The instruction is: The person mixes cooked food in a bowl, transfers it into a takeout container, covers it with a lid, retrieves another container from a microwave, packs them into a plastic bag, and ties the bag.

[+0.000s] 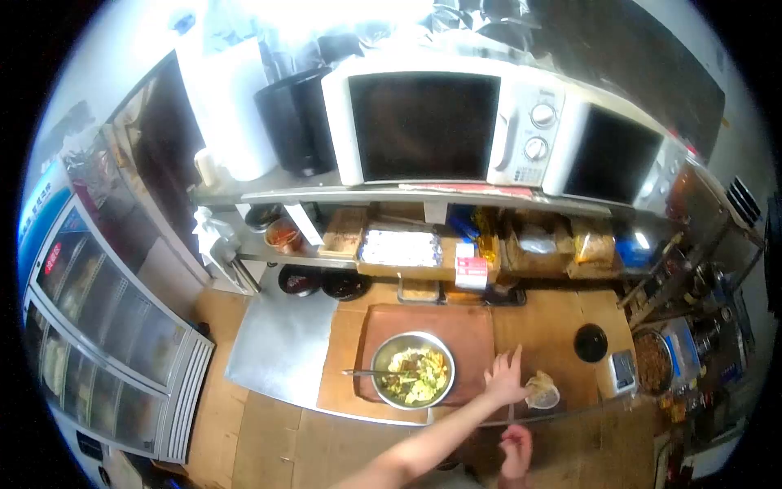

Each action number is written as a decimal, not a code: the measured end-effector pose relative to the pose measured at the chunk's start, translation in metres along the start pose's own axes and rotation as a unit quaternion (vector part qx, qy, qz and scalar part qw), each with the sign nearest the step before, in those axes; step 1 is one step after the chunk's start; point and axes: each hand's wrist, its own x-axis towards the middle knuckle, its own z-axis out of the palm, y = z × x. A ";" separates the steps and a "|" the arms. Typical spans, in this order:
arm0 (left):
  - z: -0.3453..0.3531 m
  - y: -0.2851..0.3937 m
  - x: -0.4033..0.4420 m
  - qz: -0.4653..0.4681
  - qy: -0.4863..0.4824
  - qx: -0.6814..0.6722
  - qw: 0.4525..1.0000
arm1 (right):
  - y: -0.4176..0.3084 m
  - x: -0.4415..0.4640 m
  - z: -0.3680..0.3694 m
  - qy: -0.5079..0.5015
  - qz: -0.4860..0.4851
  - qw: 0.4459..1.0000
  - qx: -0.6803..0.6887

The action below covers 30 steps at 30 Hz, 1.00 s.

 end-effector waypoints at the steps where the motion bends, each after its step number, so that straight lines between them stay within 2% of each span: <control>1: -0.016 -0.009 0.012 -0.007 -0.055 -0.025 0.998 | 0.040 0.021 -0.014 -0.082 -0.082 0.988 -0.106; 2: -0.025 -0.029 0.020 0.031 -0.047 -0.051 0.997 | 0.066 0.040 -0.017 -0.134 0.004 0.981 -0.140; 3: -0.044 -0.052 0.018 0.125 0.000 -0.112 0.986 | 0.084 0.059 -0.016 -0.187 0.091 0.962 -0.176; 4: -0.054 -0.075 0.006 0.130 0.060 -0.162 0.976 | 0.095 0.071 -0.004 -0.177 0.136 0.957 -0.185; 5: -0.070 -0.097 -0.014 0.069 0.049 -0.227 0.970 | 0.129 0.090 0.002 -0.213 0.055 0.955 -0.200; 6: -0.089 -0.117 -0.043 -0.032 0.030 -0.237 0.971 | 0.130 0.100 0.016 -0.285 0.014 0.931 -0.227; 7: -0.089 -0.157 -0.071 -0.076 0.074 -0.219 0.970 | 0.117 0.109 0.046 -0.327 0.020 0.908 -0.261; 8: -0.079 -0.193 -0.102 -0.103 0.176 -0.210 0.956 | 0.102 0.119 0.078 -0.370 0.023 0.881 -0.294; 9: -0.077 -0.221 -0.130 -0.208 0.184 -0.190 0.941 | 0.085 0.122 0.116 -0.380 0.073 0.859 -0.336; 10: -0.071 -0.243 -0.158 -0.257 0.214 -0.177 0.926 | 0.078 0.131 0.150 -0.416 0.007 0.825 -0.381; 11: -0.045 -0.303 -0.181 -0.292 0.194 -0.177 0.919 | 0.076 0.136 0.179 -0.448 -0.057 0.784 -0.426; 12: -0.059 -0.298 -0.188 -0.309 0.196 -0.178 0.913 | 0.087 0.142 0.205 -0.478 -0.115 0.742 -0.456; 13: -0.069 -0.290 -0.193 -0.382 0.162 -0.281 0.865 | 0.098 0.148 0.235 -0.502 -0.172 0.696 -0.484; 15: -0.073 -0.304 -0.187 -0.386 0.158 -0.311 0.854 | 0.109 0.142 0.285 -0.510 -0.244 0.615 -0.550; 16: -0.075 -0.310 -0.179 -0.382 0.149 -0.312 0.857 | 0.126 0.141 0.304 -0.511 -0.266 0.592 -0.563; 17: -0.080 -0.317 -0.169 -0.401 0.099 -0.344 0.843 | 0.147 0.145 0.322 -0.510 -0.288 0.570 -0.577; 18: -0.082 -0.322 -0.163 -0.421 0.047 -0.375 0.825 | 0.162 0.147 0.332 -0.493 -0.327 0.573 -0.567; 19: -0.083 -0.330 -0.160 -0.418 0.034 -0.374 0.827 | 0.180 0.149 0.336 -0.485 -0.320 0.577 -0.574; 21: -0.088 -0.347 -0.147 -0.397 -0.075 -0.426 0.809 | 0.205 0.161 0.350 -0.510 -0.259 0.529 -0.626; 22: -0.089 -0.354 -0.140 -0.393 -0.089 -0.425 0.811 | 0.188 0.160 0.353 -0.512 -0.224 0.558 -0.614; 25: -0.086 -0.377 -0.130 -0.426 -0.147 -0.425 0.785 | 0.135 0.162 0.358 -0.452 -0.218 0.583 -0.639; 27: -0.076 -0.391 -0.128 -0.425 -0.150 -0.500 0.739 | 0.106 0.171 0.343 -0.377 -0.241 0.656 -0.608; 28: -0.071 -0.395 -0.134 -0.424 -0.160 -0.502 0.737 | 0.091 0.173 0.331 -0.330 -0.218 0.697 -0.598; 29: -0.067 -0.399 -0.135 -0.333 -0.149 -0.533 0.764 | 0.073 0.177 0.319 -0.279 -0.201 0.734 -0.585; 30: -0.067 -0.401 -0.127 -0.235 -0.134 -0.558 0.785 | 0.051 0.177 0.305 -0.259 -0.240 0.730 -0.585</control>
